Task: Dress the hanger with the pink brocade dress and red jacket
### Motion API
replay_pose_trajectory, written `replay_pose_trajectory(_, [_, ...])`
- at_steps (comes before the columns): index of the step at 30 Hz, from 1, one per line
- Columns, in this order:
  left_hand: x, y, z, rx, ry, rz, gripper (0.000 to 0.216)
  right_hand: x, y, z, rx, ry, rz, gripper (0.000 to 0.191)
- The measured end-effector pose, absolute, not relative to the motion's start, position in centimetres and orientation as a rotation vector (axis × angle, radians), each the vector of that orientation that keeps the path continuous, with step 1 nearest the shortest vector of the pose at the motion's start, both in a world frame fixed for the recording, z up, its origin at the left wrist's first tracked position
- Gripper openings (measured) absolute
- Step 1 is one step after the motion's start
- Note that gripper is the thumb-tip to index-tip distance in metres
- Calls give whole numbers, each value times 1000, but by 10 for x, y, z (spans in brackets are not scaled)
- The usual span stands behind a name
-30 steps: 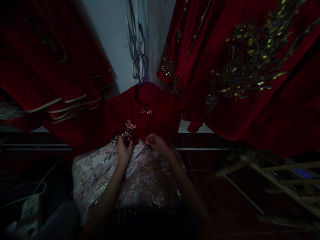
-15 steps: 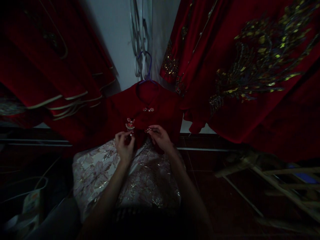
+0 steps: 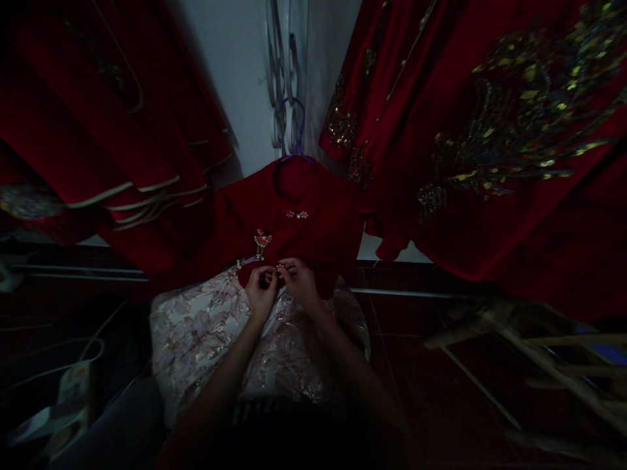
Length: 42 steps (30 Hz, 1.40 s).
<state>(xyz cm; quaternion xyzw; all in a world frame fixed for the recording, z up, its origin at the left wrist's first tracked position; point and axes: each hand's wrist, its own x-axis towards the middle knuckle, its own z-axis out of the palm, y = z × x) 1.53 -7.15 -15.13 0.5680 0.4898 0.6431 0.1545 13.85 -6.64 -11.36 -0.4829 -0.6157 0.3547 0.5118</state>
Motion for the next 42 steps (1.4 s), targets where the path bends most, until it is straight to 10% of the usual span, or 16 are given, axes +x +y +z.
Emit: replay_pose_trajectory(42, [9, -68, -156, 1589, 1380, 1762, 16, 114, -79, -136, -1175, -1383, 602, 29])
